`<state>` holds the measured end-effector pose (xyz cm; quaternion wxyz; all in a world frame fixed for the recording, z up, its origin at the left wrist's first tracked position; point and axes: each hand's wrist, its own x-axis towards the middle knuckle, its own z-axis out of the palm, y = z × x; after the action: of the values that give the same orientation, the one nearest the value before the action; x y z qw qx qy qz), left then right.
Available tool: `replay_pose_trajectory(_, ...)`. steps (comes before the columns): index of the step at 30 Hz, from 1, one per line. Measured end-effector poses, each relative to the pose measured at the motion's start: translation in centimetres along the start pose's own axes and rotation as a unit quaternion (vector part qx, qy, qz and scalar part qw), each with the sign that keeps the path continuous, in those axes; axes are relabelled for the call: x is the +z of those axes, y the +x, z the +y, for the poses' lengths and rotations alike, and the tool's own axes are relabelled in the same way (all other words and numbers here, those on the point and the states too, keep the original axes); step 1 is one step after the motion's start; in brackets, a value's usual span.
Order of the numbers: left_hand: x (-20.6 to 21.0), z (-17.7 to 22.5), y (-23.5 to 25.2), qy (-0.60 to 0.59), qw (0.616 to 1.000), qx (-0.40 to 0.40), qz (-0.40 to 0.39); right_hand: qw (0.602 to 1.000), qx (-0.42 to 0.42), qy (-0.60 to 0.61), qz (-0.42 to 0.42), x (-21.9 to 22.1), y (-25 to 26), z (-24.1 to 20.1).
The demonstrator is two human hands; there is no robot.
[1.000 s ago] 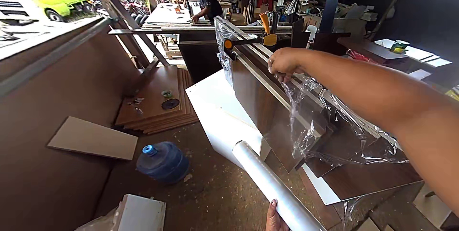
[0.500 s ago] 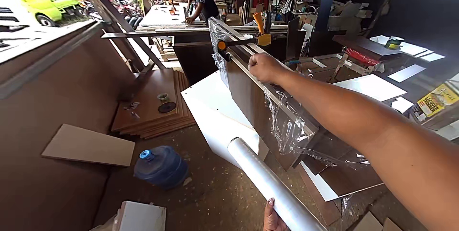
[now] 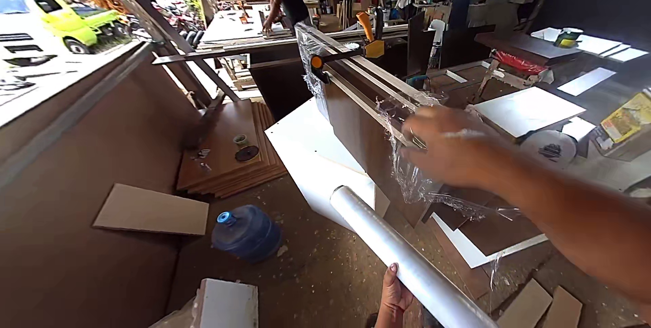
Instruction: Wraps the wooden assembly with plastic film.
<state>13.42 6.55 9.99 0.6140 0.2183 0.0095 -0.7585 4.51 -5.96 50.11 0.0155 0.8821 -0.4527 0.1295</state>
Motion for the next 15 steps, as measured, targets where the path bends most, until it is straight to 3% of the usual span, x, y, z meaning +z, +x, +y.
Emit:
replay_pose_trajectory(3, -0.1, 0.5, -0.1, 0.020, 0.999, -0.011, -0.024, 0.995, 0.061, -0.075, -0.001, 4.4, -6.4, 0.4)
replay_pose_trajectory(6, 0.4, 1.3, -0.3, 0.031, 0.999, -0.014, -0.035, 0.987, 0.045, -0.155, 0.029, 8.9, -9.6, 1.3)
replay_pose_trajectory(12, 1.7, 1.9, -0.7, 0.041, 0.999, -0.008, 0.002, 0.974, 0.060, -0.198, 0.094, 11.8, -11.5, 1.6)
replay_pose_trajectory(15, 2.5, 1.9, -1.1, 0.060, 0.998, 0.001, 0.025, 0.985, 0.072, -0.128, 0.090, 13.4, -11.6, 2.9)
